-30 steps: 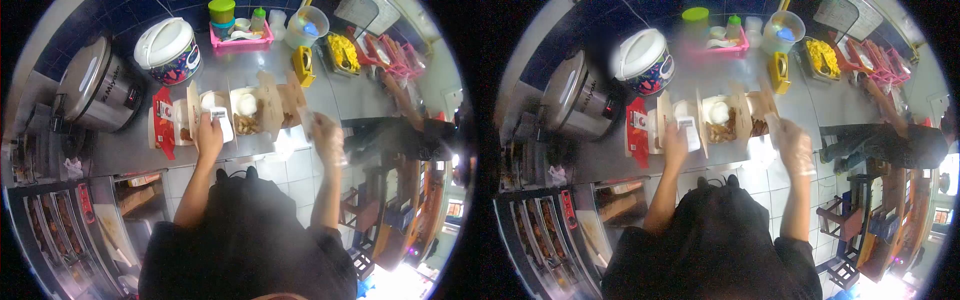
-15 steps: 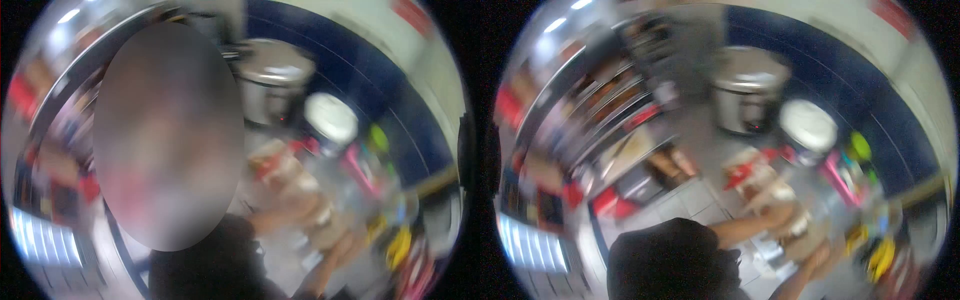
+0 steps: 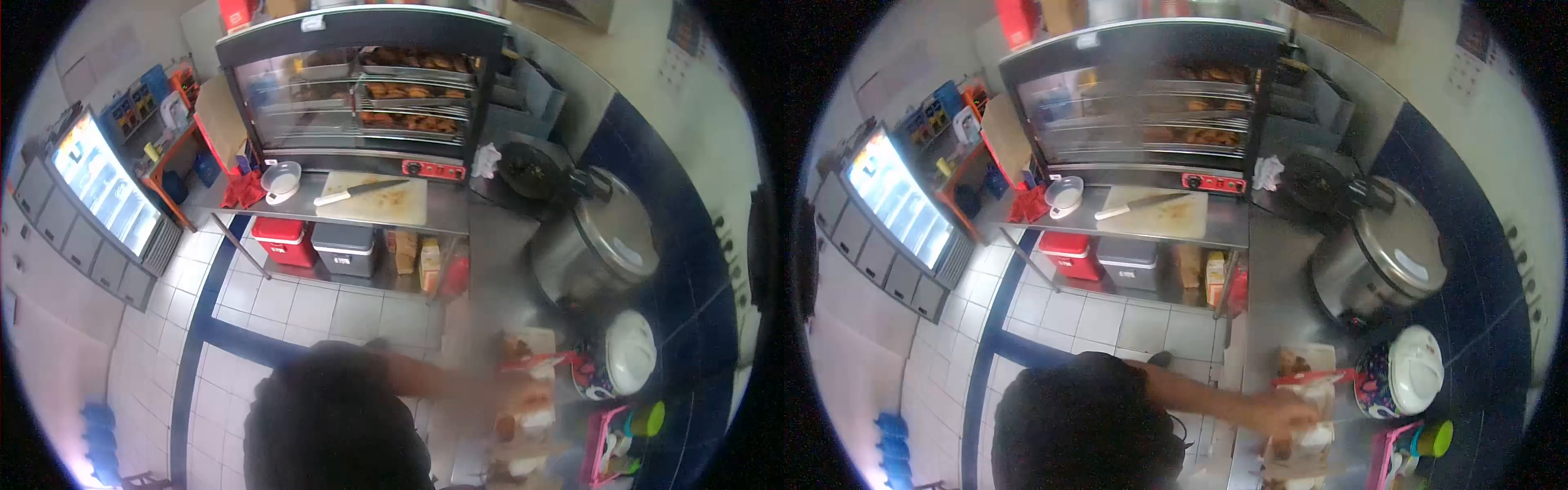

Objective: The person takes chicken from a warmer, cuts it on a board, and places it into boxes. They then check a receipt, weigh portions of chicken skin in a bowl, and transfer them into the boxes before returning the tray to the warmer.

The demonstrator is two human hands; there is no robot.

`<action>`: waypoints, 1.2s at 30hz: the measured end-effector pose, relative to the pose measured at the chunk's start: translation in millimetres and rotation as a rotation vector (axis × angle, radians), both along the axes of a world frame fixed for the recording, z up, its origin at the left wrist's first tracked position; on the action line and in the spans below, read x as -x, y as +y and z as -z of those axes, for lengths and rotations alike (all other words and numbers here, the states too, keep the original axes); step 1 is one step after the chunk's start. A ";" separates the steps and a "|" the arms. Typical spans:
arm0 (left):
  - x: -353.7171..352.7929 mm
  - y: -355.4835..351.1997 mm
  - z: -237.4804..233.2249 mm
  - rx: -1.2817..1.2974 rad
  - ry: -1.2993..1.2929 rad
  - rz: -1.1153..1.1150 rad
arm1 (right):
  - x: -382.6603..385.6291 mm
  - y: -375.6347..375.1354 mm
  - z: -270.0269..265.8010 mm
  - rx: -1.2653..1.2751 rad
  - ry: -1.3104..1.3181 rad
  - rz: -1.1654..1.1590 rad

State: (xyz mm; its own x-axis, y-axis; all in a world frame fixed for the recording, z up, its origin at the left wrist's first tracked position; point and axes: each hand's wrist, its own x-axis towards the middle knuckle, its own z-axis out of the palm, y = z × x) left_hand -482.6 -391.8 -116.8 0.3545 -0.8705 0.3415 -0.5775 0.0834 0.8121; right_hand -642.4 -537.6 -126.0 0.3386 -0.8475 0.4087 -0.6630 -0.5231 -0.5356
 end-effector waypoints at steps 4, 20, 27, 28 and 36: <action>-224.7 127.6 -50.8 0.227 -0.114 -0.696 | -54.7 21.5 -15.3 0.026 -0.016 -0.032; -640.7 453.4 -287.0 0.591 -0.463 -1.407 | -174.5 73.3 -85.2 0.165 -0.002 0.160; -556.5 365.0 -266.1 0.587 -0.265 -0.749 | -129.7 73.0 -96.4 0.186 0.023 0.238; -540.2 349.2 -262.6 0.541 -0.177 -0.695 | -119.4 70.6 -94.8 0.189 0.028 0.239; -449.8 211.3 -182.3 0.355 0.517 -0.067 | -158.5 129.2 -79.9 -0.023 -0.210 0.038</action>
State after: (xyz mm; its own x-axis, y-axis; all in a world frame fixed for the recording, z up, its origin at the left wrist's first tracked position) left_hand -32.8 -180.4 65.5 0.6008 -0.7055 0.3759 -0.1313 0.3767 0.9170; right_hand -483.9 -408.4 -46.1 0.2152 -0.8681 0.4473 -0.5547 -0.4856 -0.6756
